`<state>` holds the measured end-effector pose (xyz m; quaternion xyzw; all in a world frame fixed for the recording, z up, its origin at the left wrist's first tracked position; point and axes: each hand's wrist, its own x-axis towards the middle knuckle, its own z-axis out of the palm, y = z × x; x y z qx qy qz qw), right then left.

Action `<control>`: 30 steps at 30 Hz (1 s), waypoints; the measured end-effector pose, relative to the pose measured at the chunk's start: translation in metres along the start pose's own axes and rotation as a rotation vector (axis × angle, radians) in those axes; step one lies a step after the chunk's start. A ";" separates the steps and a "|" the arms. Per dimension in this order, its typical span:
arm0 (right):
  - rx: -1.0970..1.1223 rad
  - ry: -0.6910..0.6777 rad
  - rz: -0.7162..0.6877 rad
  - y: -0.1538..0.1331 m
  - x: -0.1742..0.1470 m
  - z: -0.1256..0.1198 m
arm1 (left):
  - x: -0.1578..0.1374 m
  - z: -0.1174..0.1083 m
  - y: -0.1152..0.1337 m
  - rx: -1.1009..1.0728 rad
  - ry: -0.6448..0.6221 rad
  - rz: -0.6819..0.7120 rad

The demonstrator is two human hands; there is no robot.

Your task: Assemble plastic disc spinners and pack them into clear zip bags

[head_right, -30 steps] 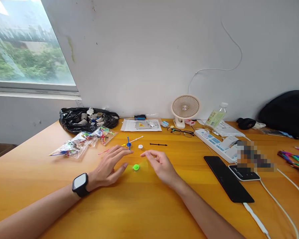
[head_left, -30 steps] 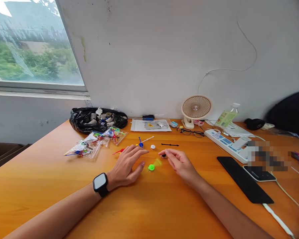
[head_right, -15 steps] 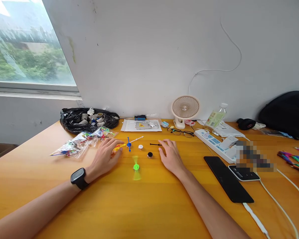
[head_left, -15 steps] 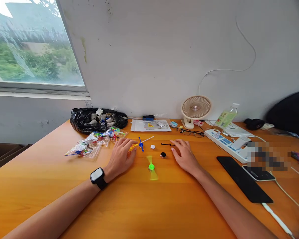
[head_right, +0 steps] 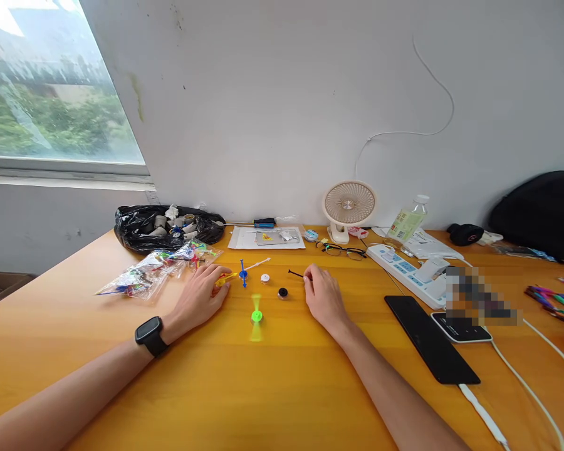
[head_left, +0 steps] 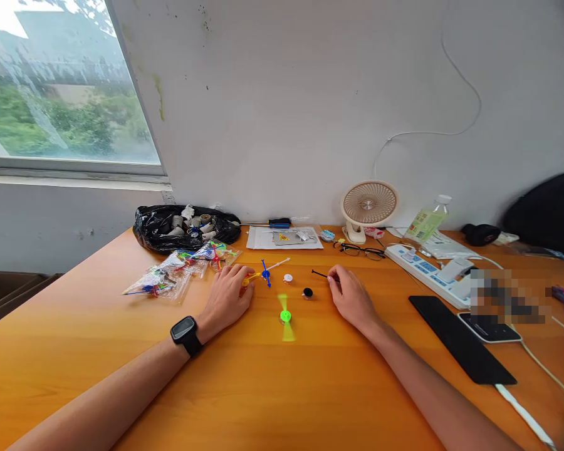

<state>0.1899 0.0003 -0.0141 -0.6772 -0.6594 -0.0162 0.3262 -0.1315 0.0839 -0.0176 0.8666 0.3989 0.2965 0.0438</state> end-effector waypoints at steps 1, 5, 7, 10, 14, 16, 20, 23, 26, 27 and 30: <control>0.052 0.008 0.014 0.000 0.000 0.002 | 0.000 0.000 0.000 -0.002 -0.003 0.000; 0.237 0.039 0.053 -0.002 -0.001 0.007 | 0.000 0.001 0.000 -0.004 -0.006 0.004; 0.287 0.045 0.057 -0.004 -0.001 0.008 | 0.000 0.001 0.001 -0.002 -0.010 0.006; 0.330 0.025 0.030 -0.008 -0.001 0.006 | -0.001 0.000 0.002 0.003 -0.018 0.011; 0.328 -0.012 0.027 -0.013 -0.002 0.003 | -0.001 0.000 0.003 0.019 -0.036 0.016; 0.323 -0.014 0.026 -0.016 -0.003 0.003 | -0.001 0.001 0.002 0.022 -0.044 0.019; 0.327 -0.025 0.016 -0.021 -0.003 0.002 | -0.001 0.001 0.001 0.024 -0.049 0.022; 0.324 -0.025 0.032 -0.023 -0.003 0.000 | -0.001 0.002 0.001 0.035 -0.056 0.025; 0.304 -0.022 0.047 -0.023 -0.003 0.000 | -0.001 0.002 0.000 0.040 -0.060 0.027; 0.296 -0.021 0.050 -0.022 -0.003 0.000 | -0.001 0.002 0.000 0.041 -0.063 0.025; 0.270 -0.017 0.047 -0.021 -0.004 0.000 | -0.001 0.002 0.000 0.043 -0.074 0.014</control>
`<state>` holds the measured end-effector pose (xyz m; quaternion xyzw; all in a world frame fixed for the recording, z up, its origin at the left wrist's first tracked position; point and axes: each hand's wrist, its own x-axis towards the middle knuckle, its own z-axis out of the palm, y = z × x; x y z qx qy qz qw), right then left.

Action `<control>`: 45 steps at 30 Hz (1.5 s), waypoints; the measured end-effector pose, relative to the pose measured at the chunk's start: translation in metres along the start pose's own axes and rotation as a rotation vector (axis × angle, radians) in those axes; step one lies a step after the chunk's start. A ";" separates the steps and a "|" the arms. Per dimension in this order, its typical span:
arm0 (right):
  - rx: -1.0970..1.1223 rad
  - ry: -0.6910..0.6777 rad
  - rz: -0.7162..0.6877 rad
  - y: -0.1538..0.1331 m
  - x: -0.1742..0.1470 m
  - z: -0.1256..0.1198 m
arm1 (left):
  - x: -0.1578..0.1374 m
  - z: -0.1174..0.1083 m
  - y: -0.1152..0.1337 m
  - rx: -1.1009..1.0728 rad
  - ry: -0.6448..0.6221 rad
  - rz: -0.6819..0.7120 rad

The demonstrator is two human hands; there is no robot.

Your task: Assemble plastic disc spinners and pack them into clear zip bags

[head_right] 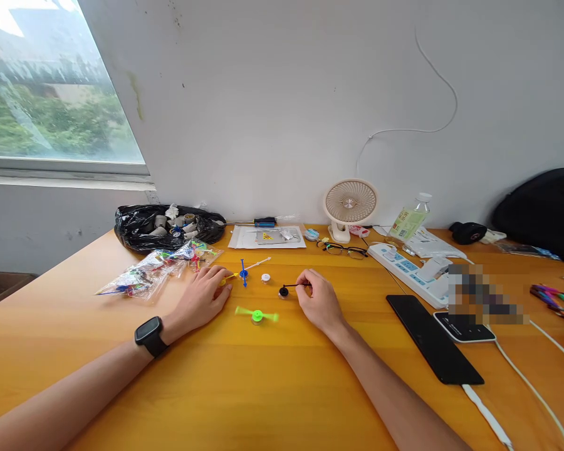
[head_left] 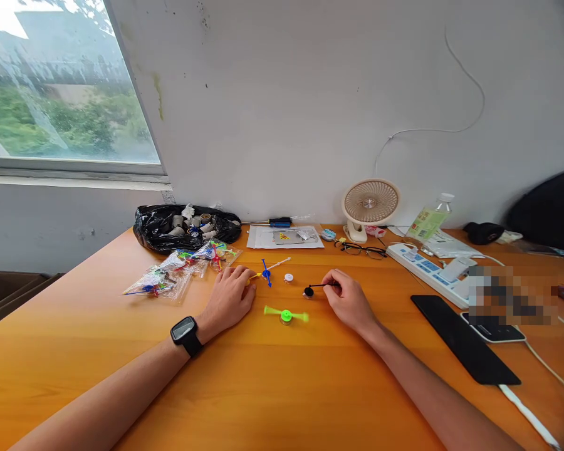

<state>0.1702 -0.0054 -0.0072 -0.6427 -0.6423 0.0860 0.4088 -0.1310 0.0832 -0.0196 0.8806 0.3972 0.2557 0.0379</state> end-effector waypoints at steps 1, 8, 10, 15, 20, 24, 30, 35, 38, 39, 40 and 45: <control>-0.010 -0.002 -0.003 0.000 0.000 0.000 | 0.000 0.000 0.000 0.001 -0.004 -0.003; -0.092 -0.030 -0.021 -0.002 -0.002 -0.002 | 0.000 0.000 0.001 -0.008 0.011 -0.004; -0.108 -0.031 -0.022 -0.003 -0.002 -0.002 | 0.000 -0.001 0.001 -0.003 0.010 -0.005; -0.123 -0.038 -0.019 -0.004 -0.002 -0.003 | 0.000 -0.001 0.002 0.009 -0.001 -0.008; -0.119 -0.035 -0.023 -0.003 -0.002 -0.003 | 0.000 0.000 0.001 0.007 0.003 -0.002; -0.113 -0.030 -0.028 -0.002 -0.002 -0.002 | 0.000 0.000 0.001 0.004 0.008 0.002; -0.102 -0.003 -0.019 -0.001 -0.002 -0.003 | 0.000 0.000 0.000 -0.012 0.014 0.005; 0.007 0.037 -0.022 0.000 -0.001 -0.002 | 0.000 0.000 0.000 0.006 0.007 0.017; 0.046 0.019 -0.034 -0.002 -0.001 -0.001 | 0.000 0.000 0.000 0.012 0.003 0.015; 0.044 0.007 -0.043 -0.003 0.000 -0.001 | 0.000 0.001 0.000 0.012 0.003 0.015; 0.038 -0.005 -0.052 -0.004 0.000 -0.002 | 0.000 0.001 0.000 0.011 0.003 0.015; 0.071 -0.071 -0.054 -0.008 -0.001 -0.004 | 0.000 0.000 -0.001 0.003 0.004 0.016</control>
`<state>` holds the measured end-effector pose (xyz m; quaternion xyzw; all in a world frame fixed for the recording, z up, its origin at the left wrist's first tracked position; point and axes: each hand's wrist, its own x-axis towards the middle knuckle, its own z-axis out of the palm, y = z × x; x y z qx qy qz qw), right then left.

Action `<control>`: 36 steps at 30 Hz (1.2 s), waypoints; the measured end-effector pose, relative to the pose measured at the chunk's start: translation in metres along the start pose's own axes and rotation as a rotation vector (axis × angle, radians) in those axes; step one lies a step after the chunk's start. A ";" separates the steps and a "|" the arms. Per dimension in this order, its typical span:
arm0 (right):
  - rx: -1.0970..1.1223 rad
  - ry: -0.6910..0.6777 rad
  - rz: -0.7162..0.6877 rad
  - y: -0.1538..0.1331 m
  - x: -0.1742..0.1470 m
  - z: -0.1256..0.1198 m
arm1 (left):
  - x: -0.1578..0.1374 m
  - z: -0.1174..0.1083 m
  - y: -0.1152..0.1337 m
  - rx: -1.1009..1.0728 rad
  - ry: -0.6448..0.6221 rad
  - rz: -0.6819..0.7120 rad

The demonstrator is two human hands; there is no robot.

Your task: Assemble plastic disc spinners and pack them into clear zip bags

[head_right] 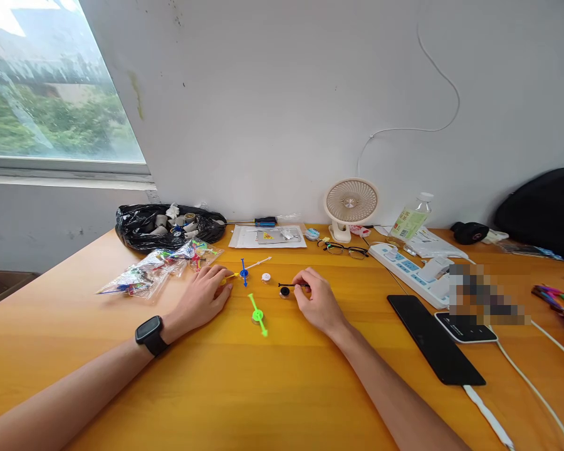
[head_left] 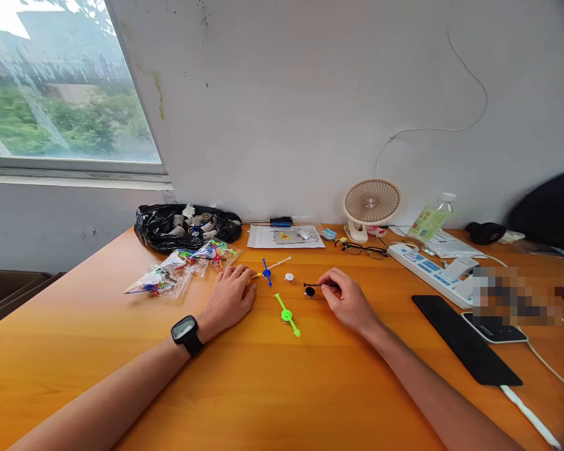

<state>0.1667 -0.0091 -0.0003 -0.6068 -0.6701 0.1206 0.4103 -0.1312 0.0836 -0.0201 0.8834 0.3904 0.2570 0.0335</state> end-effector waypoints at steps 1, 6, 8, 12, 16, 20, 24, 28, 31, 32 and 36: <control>0.016 -0.011 0.002 0.000 0.000 0.000 | 0.000 0.000 0.000 -0.001 0.000 0.000; 0.075 -0.063 0.003 -0.002 0.000 -0.002 | 0.000 -0.001 0.001 -0.016 0.007 -0.001; 0.096 -0.098 0.004 -0.003 -0.001 -0.002 | 0.000 -0.001 0.001 -0.022 0.010 -0.004; 0.124 -0.147 0.008 -0.004 -0.002 -0.004 | 0.000 -0.001 0.002 -0.017 0.007 -0.010; 0.143 -0.177 0.016 -0.005 -0.002 -0.005 | 0.000 -0.001 0.001 -0.007 0.000 -0.007; 0.156 -0.209 0.022 -0.005 -0.002 -0.005 | -0.001 0.000 0.000 0.005 0.000 -0.004; 0.145 -0.205 0.026 -0.004 -0.002 -0.005 | 0.000 0.000 0.000 0.004 0.007 0.001; 0.141 -0.209 0.018 -0.003 -0.002 -0.004 | 0.000 0.000 0.000 0.004 0.002 0.007; 0.130 -0.205 0.017 -0.002 -0.002 -0.004 | 0.000 0.000 -0.001 0.006 0.006 0.005; 0.127 -0.204 0.017 -0.002 -0.002 -0.003 | 0.000 0.001 -0.001 0.005 0.007 0.005; 0.125 -0.208 0.022 -0.001 -0.002 -0.003 | 0.000 0.001 -0.001 0.001 0.005 0.000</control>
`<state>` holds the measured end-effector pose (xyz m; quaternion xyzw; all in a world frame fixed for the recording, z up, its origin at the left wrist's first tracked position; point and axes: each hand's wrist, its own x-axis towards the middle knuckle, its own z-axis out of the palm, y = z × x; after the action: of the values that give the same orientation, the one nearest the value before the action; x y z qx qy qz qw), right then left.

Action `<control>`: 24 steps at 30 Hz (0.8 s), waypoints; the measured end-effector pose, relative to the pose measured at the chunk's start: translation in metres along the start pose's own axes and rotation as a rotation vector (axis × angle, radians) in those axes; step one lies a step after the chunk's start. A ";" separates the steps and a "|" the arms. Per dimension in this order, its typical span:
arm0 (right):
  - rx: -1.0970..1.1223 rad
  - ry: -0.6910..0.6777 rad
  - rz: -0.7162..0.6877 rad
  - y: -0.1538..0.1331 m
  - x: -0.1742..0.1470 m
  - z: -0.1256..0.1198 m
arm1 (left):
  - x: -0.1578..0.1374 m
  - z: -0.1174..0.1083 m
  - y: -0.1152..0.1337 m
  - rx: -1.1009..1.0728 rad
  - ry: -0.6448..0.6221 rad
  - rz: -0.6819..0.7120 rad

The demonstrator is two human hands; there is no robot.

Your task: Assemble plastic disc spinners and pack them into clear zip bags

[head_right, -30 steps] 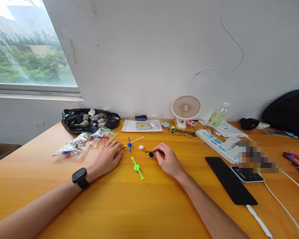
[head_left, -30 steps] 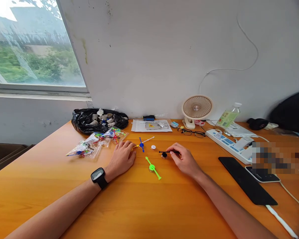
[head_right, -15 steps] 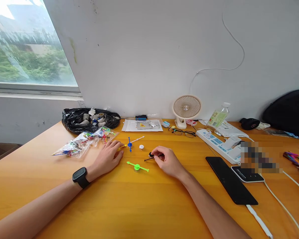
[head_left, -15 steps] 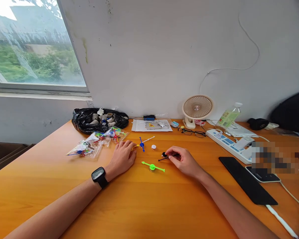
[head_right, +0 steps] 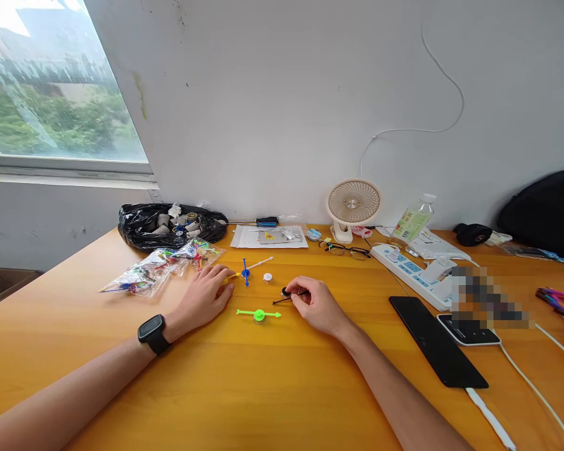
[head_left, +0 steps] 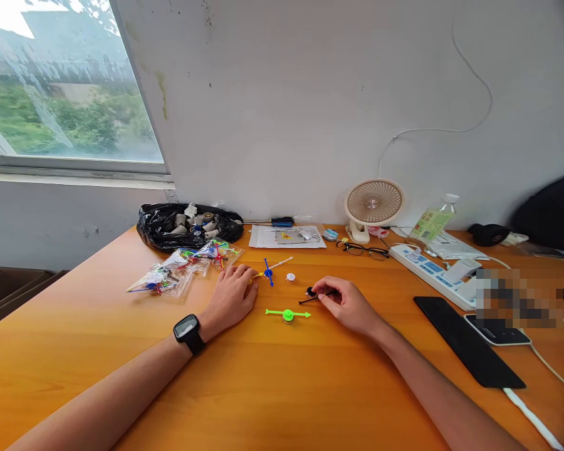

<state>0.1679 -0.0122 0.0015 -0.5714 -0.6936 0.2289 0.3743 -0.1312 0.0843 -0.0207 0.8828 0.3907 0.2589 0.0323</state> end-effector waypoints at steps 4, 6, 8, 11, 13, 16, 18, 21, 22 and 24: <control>0.028 -0.033 0.009 -0.003 -0.001 0.000 | 0.000 -0.001 0.001 0.002 0.002 -0.005; 0.055 -0.051 0.012 -0.005 -0.002 0.001 | -0.001 -0.002 0.002 -0.006 0.005 -0.006; 0.076 -0.063 0.013 -0.006 -0.003 0.002 | -0.001 -0.001 0.002 -0.018 0.008 -0.013; 0.103 -0.079 0.019 -0.007 -0.005 0.005 | -0.001 -0.001 0.002 -0.035 0.013 -0.025; 0.128 -0.087 0.031 -0.008 -0.005 0.005 | -0.001 -0.002 0.003 -0.047 0.026 -0.034; 0.163 -0.099 0.057 -0.009 -0.005 0.005 | 0.000 -0.007 0.008 -0.057 0.083 -0.041; 0.178 -0.103 0.063 -0.010 -0.004 0.004 | 0.000 -0.012 0.014 -0.078 0.140 -0.016; 0.193 -0.099 0.065 -0.012 -0.003 0.005 | -0.002 -0.019 0.026 -0.150 0.181 0.073; 0.200 -0.099 0.065 -0.013 -0.003 0.006 | -0.004 -0.021 0.030 -0.177 0.165 0.114; 0.210 -0.107 0.065 -0.016 -0.004 0.011 | -0.007 -0.024 0.038 -0.221 0.090 0.208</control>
<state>0.1497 -0.0190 0.0056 -0.5383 -0.6660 0.3422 0.3869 -0.1215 0.0494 0.0070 0.8971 0.2673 0.3415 0.0846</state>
